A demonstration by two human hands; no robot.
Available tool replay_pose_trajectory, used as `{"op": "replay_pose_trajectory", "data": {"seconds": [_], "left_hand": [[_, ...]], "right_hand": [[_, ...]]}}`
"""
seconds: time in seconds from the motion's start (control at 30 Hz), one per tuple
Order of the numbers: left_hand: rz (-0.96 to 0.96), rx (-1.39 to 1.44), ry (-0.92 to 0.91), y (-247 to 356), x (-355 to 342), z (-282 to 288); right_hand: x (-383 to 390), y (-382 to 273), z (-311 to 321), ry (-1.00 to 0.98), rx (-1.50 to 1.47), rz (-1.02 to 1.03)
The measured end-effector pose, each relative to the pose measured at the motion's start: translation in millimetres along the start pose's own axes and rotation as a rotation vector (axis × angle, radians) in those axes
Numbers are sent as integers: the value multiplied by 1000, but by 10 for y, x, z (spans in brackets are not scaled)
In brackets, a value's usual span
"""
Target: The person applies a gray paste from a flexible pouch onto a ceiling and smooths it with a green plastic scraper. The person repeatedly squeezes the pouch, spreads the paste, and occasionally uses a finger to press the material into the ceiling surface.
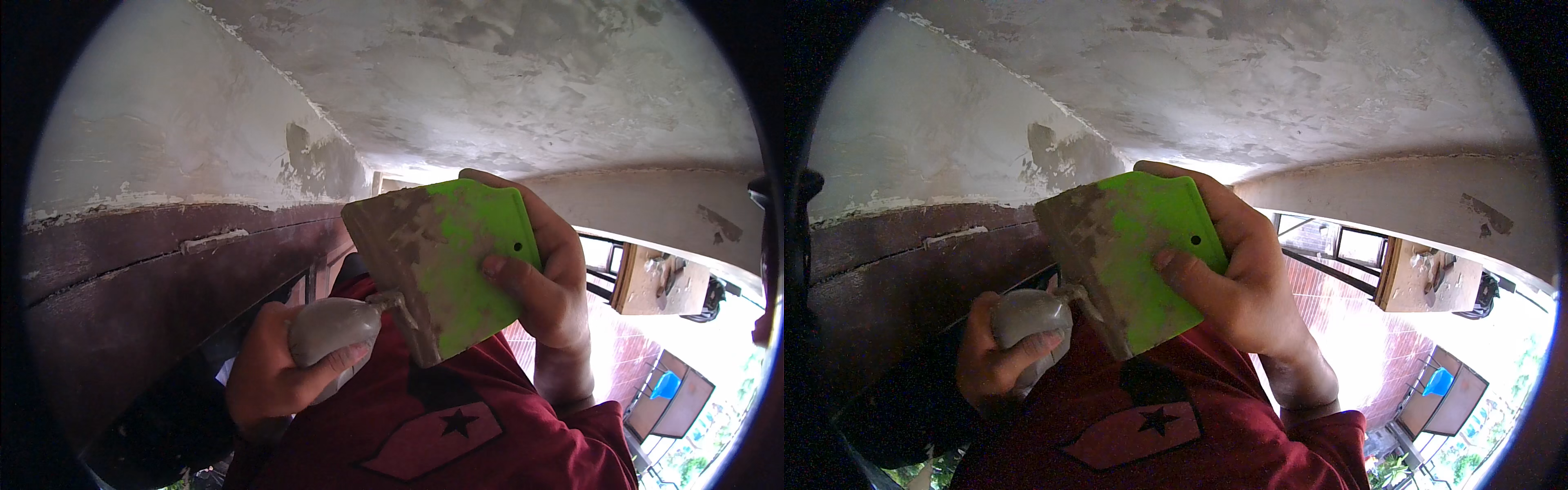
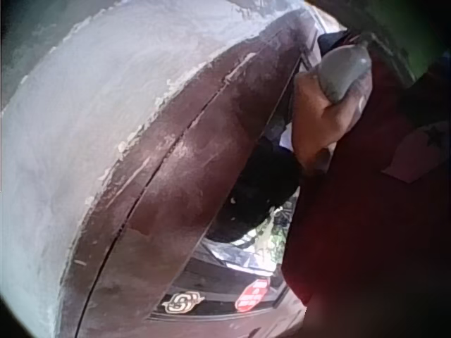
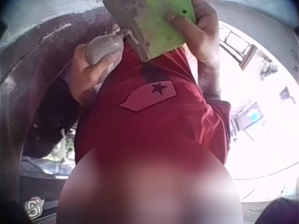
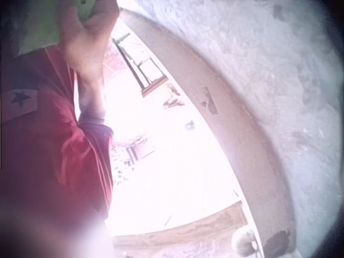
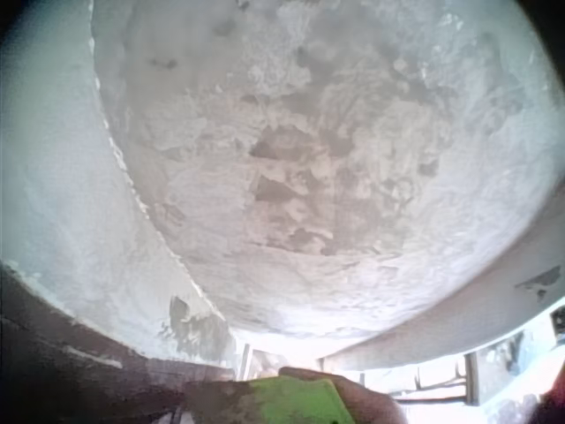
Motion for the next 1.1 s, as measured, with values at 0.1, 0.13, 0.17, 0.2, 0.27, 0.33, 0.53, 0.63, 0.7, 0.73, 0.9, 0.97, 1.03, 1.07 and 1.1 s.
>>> {"op": "replay_pose_trajectory", "data": {"seconds": [0.1,0.13,0.17,0.2,0.27,0.33,0.53,0.63,0.7,0.73,0.9,0.97,1.03,1.07,1.1], "left_hand": [[-16,14,47,-42,28,39],[20,-28,87,-90,50,69],[29,-77,142,-105,82,112],[124,-138,207,-190,123,179],[83,-114,197,-175,131,184],[110,-98,184,-206,135,185],[95,-122,218,-167,119,211],[96,-124,177,-167,90,194],[125,-102,173,-188,89,199],[104,-124,183,-158,85,202],[104,-102,188,-97,69,182],[22,-81,144,-21,41,128],[-7,-1,165,-35,78,132],[0,74,201,-87,120,151],[-32,143,238,-112,163,178]], "right_hand": [[0,0,-1,-4,5,-3],[-1,4,0,-6,11,-7],[-2,10,1,-7,18,-10],[-3,15,4,-6,18,-12],[-4,22,9,-5,34,-15],[-8,23,6,-12,26,-9],[-3,36,0,-17,7,-5],[-1,35,-1,-18,11,-1],[6,35,0,-19,7,-4],[10,42,0,-18,-1,-7],[28,70,16,-15,-9,-5],[30,73,15,-37,-10,15],[5,110,-1,-96,-105,20],[-2,137,-3,-109,-144,17],[-5,154,-18,-128,-223,30]]}}
Point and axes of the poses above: each hand's wrist, its own x-axis away from the middle knuckle, its own z-axis out of the back of the hand, y = z × x, the point moved 10 cm from there along -x, towards the middle knuckle, and after that the axes turned 12 degrees about -y, right-handed, at the moved point
